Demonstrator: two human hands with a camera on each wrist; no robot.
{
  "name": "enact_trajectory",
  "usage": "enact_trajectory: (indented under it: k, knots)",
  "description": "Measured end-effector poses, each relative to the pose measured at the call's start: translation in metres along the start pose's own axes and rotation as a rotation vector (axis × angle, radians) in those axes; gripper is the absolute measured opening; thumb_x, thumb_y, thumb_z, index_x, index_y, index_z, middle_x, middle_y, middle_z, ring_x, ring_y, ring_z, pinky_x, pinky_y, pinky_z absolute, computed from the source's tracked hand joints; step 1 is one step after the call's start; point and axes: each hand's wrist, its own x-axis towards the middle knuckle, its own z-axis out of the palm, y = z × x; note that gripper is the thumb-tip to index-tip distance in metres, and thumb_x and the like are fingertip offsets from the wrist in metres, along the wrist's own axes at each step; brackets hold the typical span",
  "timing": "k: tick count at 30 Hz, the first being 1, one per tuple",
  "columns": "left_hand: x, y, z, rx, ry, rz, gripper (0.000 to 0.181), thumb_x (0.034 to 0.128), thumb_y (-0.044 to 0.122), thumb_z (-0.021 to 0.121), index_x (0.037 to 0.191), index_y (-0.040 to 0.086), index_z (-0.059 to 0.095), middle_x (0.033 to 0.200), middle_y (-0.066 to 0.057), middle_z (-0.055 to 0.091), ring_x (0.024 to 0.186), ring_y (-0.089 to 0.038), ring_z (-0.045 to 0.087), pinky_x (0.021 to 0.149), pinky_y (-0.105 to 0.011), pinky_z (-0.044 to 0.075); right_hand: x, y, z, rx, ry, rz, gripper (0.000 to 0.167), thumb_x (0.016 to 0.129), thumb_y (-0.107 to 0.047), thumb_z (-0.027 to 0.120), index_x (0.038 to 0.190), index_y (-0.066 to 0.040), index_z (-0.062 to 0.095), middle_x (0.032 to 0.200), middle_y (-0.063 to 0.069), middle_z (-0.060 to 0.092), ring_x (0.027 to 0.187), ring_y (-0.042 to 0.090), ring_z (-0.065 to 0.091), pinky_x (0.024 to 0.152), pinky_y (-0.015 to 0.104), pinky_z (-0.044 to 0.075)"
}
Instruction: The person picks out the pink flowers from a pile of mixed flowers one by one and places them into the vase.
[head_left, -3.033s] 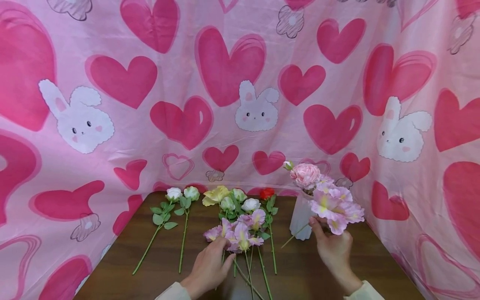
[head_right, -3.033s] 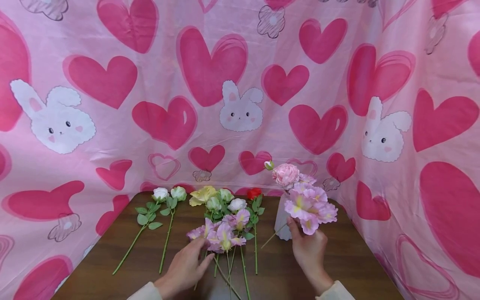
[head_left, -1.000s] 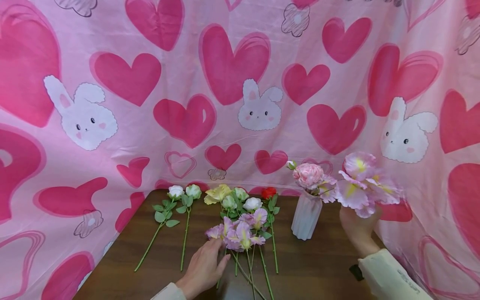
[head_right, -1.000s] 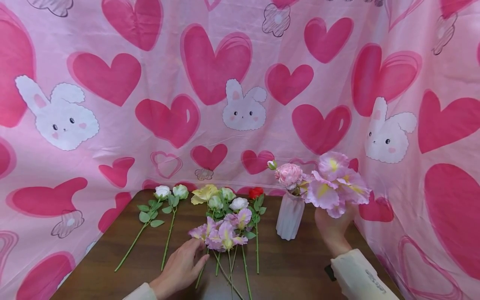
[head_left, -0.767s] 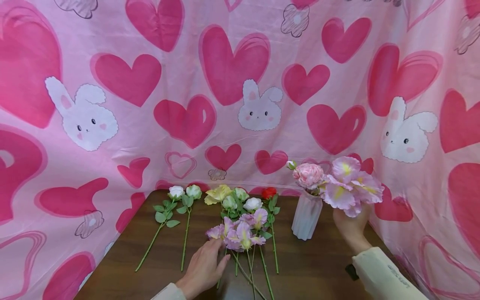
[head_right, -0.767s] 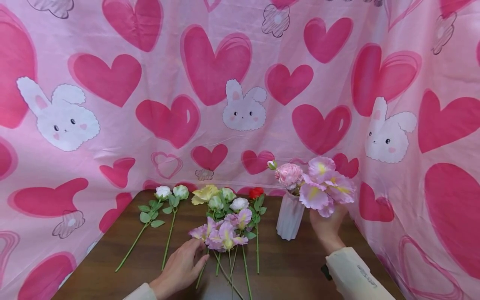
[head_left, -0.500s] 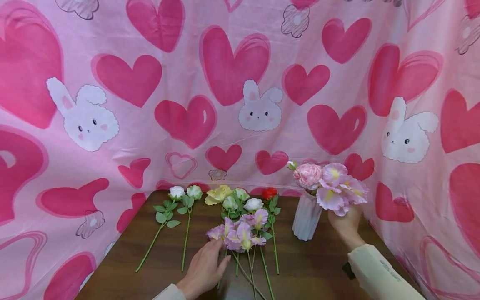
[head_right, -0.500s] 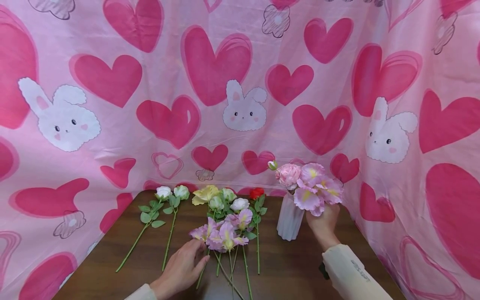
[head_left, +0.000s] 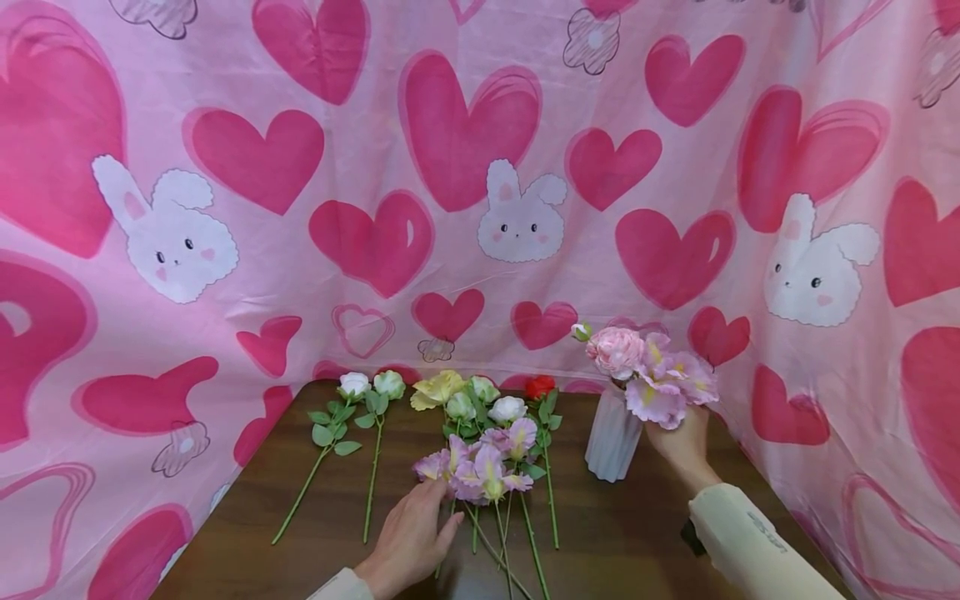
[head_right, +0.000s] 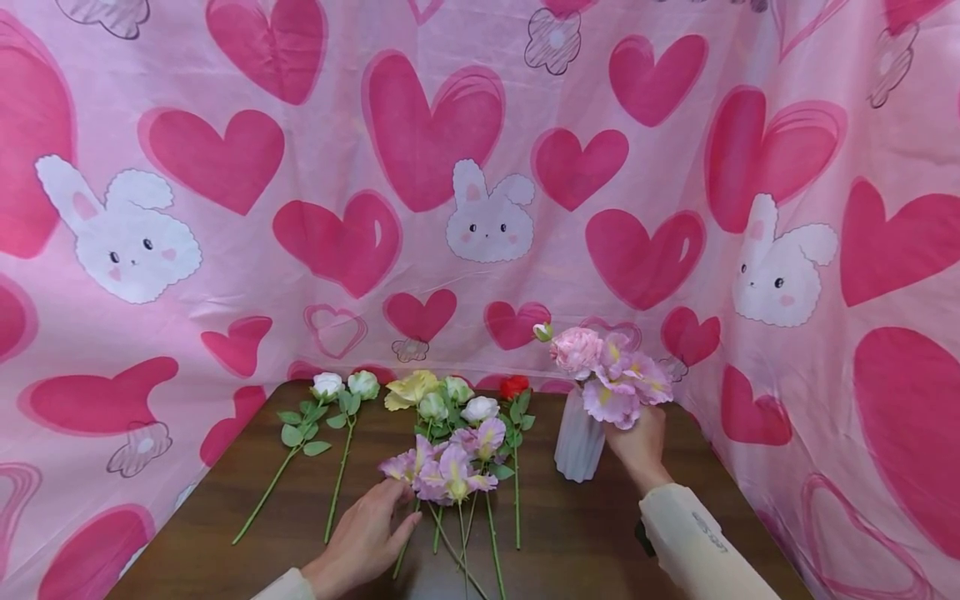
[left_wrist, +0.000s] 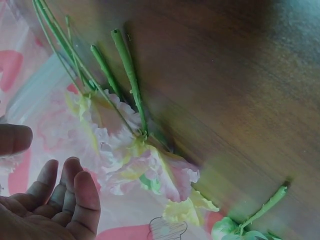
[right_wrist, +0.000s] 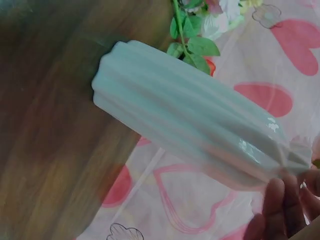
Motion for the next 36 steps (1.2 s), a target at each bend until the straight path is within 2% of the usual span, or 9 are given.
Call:
enact_trajectory:
  k: [6, 13, 16, 19, 23, 28, 36]
  knots:
    - [0.000, 0.000, 0.001, -0.005, -0.005, -0.001, 0.022, 0.0890, 0.025, 0.079, 0.096, 0.019, 0.059, 0.092, 0.008, 0.061, 0.084, -0.013, 0.060, 0.065, -0.035, 0.049, -0.013, -0.003, 0.001, -0.059, 0.039, 0.064, 0.016, 0.070, 0.001, 0.074, 0.080, 0.009, 0.064, 0.074, 0.029, 0.066, 0.070, 0.052, 0.062, 0.064, 0.061, 0.043]
    - [0.000, -0.001, 0.002, -0.009, -0.011, -0.011, 0.021, 0.0897, 0.025, 0.079, 0.096, 0.019, 0.060, 0.094, 0.003, 0.064, 0.084, -0.013, 0.060, 0.065, -0.035, 0.050, -0.024, -0.011, 0.001, -0.085, 0.032, 0.144, 0.024, 0.078, -0.008, 0.082, 0.081, 0.007, 0.064, 0.072, 0.028, 0.066, 0.068, 0.051, 0.063, 0.066, 0.065, 0.044]
    - [0.000, -0.002, 0.002, -0.011, -0.011, -0.014, 0.021, 0.0899, 0.025, 0.079, 0.096, 0.020, 0.060, 0.094, 0.003, 0.064, 0.084, -0.012, 0.060, 0.065, -0.035, 0.049, -0.031, -0.018, 0.002, -0.104, 0.012, 0.209, 0.023, 0.079, -0.011, 0.084, 0.076, 0.004, 0.068, 0.068, 0.021, 0.069, 0.066, 0.044, 0.064, 0.065, 0.058, 0.047]
    - [0.000, -0.002, 0.003, -0.014, -0.010, -0.018, 0.021, 0.0899, 0.025, 0.079, 0.096, 0.019, 0.060, 0.094, 0.003, 0.065, 0.084, -0.013, 0.060, 0.065, -0.035, 0.050, -0.039, -0.027, 0.003, -0.127, -0.032, 0.283, 0.017, 0.082, -0.015, 0.085, 0.076, -0.002, 0.075, 0.068, 0.012, 0.071, 0.066, 0.032, 0.067, 0.061, 0.041, 0.047]
    - [0.000, -0.002, 0.003, -0.015, -0.003, -0.019, 0.021, 0.0898, 0.024, 0.079, 0.095, 0.019, 0.060, 0.094, 0.003, 0.064, 0.084, -0.014, 0.060, 0.065, -0.035, 0.050, -0.049, -0.037, 0.003, -0.136, -0.086, 0.308, 0.011, 0.085, -0.018, 0.085, 0.082, -0.008, 0.079, 0.069, 0.003, 0.072, 0.062, 0.013, 0.063, 0.059, 0.024, 0.041]
    - [0.000, -0.002, 0.004, -0.014, 0.011, -0.020, 0.021, 0.0889, 0.022, 0.080, 0.094, 0.019, 0.059, 0.093, 0.002, 0.064, 0.084, -0.014, 0.061, 0.065, -0.035, 0.050, -0.060, -0.045, 0.004, -0.122, -0.114, 0.327, 0.012, 0.086, -0.021, 0.085, 0.083, -0.011, 0.079, 0.066, -0.002, 0.070, 0.057, 0.003, 0.056, 0.055, 0.022, 0.039]
    - [-0.001, -0.002, 0.006, -0.013, -0.021, -0.050, 0.020, 0.0894, 0.023, 0.079, 0.096, 0.018, 0.061, 0.095, 0.000, 0.065, 0.085, -0.017, 0.062, 0.066, -0.037, 0.051, -0.072, -0.057, 0.002, -0.118, -0.171, 0.343, 0.012, 0.087, -0.025, 0.084, 0.082, -0.016, 0.078, 0.065, -0.007, 0.068, 0.057, 0.006, 0.056, 0.056, 0.021, 0.040]
